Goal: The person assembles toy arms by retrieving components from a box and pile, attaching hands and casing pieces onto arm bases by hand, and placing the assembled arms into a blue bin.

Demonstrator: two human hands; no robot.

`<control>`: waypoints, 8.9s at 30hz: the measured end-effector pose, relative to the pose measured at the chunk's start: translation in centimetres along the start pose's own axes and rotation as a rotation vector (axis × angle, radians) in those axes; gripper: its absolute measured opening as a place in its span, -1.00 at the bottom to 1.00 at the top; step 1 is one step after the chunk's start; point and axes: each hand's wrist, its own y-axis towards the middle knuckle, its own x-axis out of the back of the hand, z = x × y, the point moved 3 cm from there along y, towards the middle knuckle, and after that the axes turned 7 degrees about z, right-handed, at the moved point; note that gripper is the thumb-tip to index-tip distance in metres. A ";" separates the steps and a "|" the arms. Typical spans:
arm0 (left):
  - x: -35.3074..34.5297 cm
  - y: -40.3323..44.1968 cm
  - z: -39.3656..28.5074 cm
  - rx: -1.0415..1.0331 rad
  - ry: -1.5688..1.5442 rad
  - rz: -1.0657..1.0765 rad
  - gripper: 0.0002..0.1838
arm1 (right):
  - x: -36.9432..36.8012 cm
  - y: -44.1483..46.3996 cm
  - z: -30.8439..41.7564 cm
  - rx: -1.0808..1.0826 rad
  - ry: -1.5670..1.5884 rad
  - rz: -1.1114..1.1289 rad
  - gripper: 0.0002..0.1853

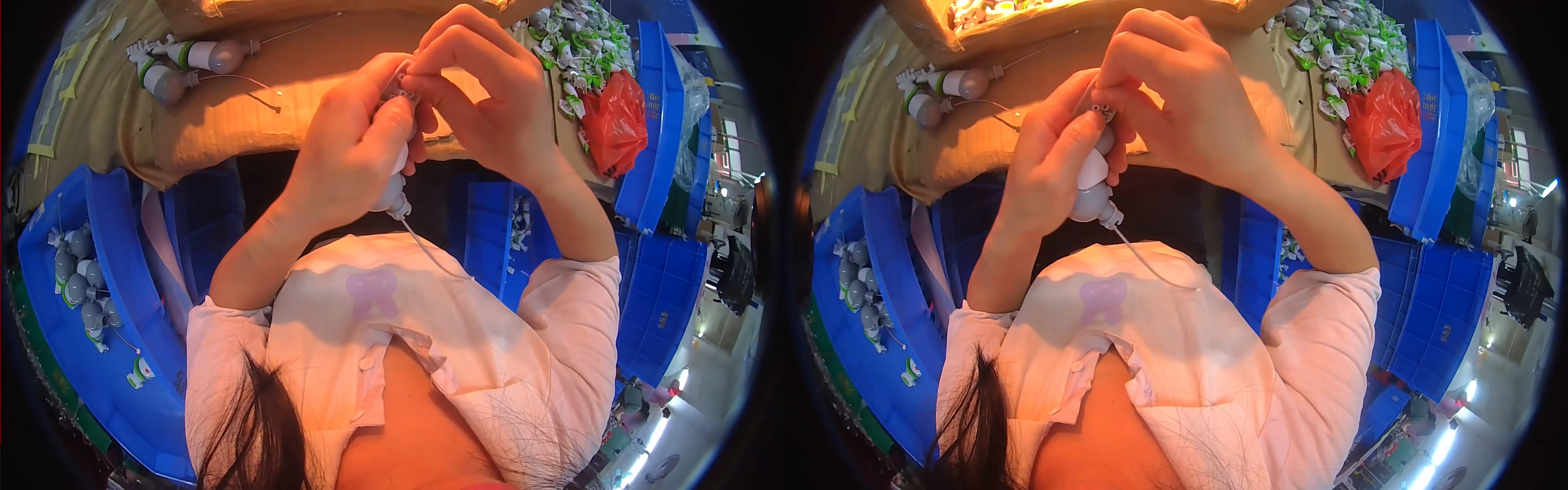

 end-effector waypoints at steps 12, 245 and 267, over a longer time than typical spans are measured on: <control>1.5 0.4 -0.2 0.173 -0.210 0.131 -0.75 | 1.3 -0.4 -1.5 0.400 -0.552 0.360 -0.73; 0.6 1.6 3.3 0.000 0.161 -0.136 -0.76 | 0.4 -1.4 -6.9 -0.217 0.116 0.098 -0.68; -0.8 3.4 2.6 -0.147 -0.114 -0.030 -0.74 | 0.3 -6.3 -6.6 -0.438 -0.103 -0.002 -0.86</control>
